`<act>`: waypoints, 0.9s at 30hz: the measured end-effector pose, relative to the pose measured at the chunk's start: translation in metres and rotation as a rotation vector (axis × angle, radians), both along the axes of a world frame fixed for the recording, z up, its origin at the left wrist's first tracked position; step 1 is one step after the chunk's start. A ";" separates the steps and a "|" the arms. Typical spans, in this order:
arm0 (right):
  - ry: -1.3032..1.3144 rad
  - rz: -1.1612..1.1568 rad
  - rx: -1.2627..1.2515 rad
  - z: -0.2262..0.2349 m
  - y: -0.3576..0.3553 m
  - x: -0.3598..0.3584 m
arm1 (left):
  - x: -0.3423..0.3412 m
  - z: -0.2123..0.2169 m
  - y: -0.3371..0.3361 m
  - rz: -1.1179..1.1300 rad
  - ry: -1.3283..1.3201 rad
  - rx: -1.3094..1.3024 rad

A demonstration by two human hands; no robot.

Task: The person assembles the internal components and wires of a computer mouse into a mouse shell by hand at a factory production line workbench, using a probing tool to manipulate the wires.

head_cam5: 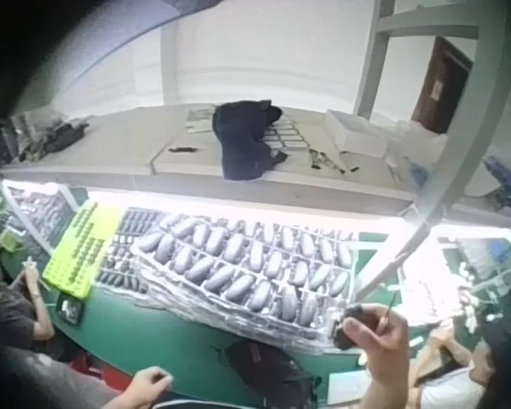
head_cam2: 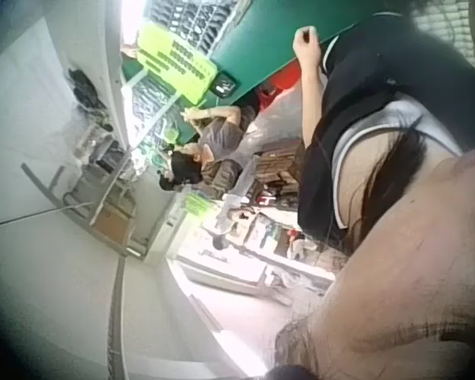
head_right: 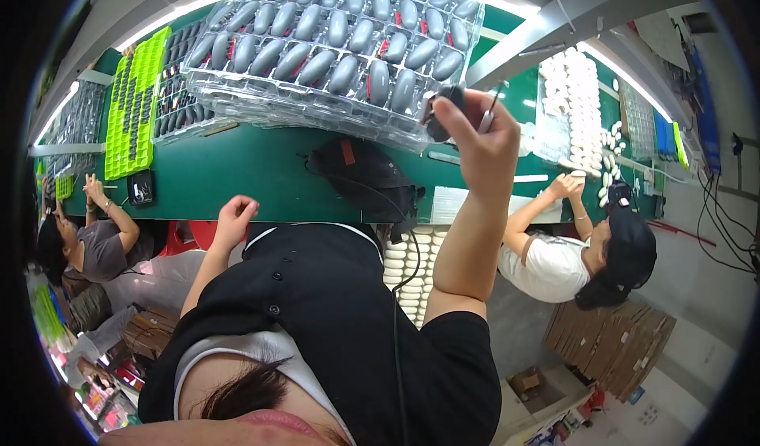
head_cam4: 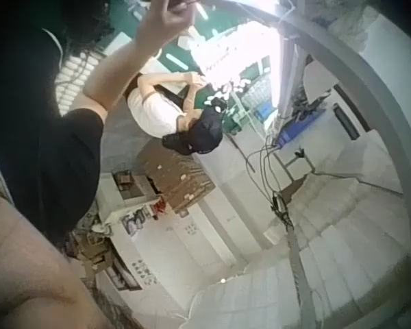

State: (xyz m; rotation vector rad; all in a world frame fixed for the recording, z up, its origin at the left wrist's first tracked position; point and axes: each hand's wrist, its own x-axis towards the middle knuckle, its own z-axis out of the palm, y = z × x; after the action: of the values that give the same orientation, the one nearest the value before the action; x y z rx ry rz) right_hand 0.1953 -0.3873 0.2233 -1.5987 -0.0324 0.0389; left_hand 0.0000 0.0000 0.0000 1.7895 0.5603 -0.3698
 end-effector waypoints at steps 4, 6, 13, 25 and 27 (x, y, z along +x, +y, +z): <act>0.244 0.232 0.537 -0.032 0.017 -0.035 | 0.050 0.109 -0.055 -0.220 -0.467 -0.067; 0.339 0.294 0.648 -0.048 0.044 -0.045 | 0.077 0.148 -0.067 -0.419 -0.657 -0.041; 0.500 0.368 0.674 -0.073 0.079 -0.074 | 0.093 0.180 -0.112 -0.359 -0.639 -0.238; -0.106 0.221 -0.254 -0.079 0.100 -0.095 | 0.082 0.153 -0.121 -0.451 -0.727 0.326; -0.132 0.333 -0.286 -0.070 0.096 -0.091 | 0.080 0.144 -0.117 -0.383 -0.727 0.086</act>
State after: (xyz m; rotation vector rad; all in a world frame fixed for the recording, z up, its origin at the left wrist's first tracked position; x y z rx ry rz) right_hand 0.1045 -0.2911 0.1530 -1.8651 -0.4113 0.2041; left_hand 0.0795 -0.1170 0.1445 1.9512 -0.2845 0.0656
